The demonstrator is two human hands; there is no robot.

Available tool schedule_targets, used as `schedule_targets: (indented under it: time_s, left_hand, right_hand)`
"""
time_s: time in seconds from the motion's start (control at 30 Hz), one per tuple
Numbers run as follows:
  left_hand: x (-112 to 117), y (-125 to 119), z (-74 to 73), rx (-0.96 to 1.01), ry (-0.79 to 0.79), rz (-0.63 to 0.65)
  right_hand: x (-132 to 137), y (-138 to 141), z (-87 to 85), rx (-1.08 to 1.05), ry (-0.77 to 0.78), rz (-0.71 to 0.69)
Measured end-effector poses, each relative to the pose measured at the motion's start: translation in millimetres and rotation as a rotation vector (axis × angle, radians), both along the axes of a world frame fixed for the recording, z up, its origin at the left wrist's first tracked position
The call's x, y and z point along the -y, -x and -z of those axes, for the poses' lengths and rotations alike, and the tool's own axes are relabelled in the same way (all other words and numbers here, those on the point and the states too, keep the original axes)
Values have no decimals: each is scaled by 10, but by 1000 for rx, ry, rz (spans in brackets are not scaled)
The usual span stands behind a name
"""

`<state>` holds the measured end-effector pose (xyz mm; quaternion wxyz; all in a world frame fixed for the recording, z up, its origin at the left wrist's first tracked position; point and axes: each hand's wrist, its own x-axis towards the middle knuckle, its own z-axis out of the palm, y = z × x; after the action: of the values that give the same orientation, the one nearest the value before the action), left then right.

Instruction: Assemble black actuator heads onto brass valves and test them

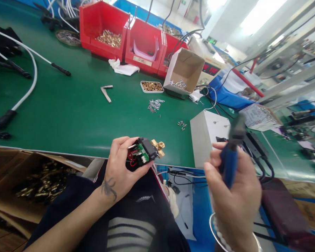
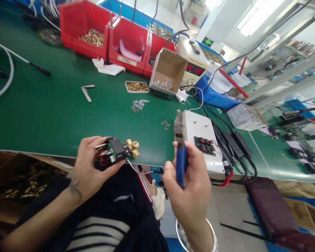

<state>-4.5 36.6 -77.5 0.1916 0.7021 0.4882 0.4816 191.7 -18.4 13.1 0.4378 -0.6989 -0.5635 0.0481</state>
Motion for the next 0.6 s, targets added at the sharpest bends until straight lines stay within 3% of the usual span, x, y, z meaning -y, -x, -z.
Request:
schedule_targets:
  time_s: [0.1, 0.27, 0.33, 0.43, 0.5, 0.6]
  left_hand:
    - [15, -34, 95, 141, 60, -15]
    - [45, -12, 140, 246, 363, 67]
    - [48, 16, 130, 255, 392, 73]
    - [39, 48, 119, 269, 413, 77]
    - [26, 63, 110, 270, 427, 73]
    - [8, 82, 88, 268, 440, 78]
  right_hand:
    - [50, 24, -1, 115, -75, 24]
    - [-6, -11, 109, 309, 308, -369]
    - [18, -29, 82, 290, 280, -323]
    - [103, 4, 58, 200, 56, -92]
    - [143, 45, 118, 159, -49, -22]
    - [138, 50, 253, 239, 82, -199]
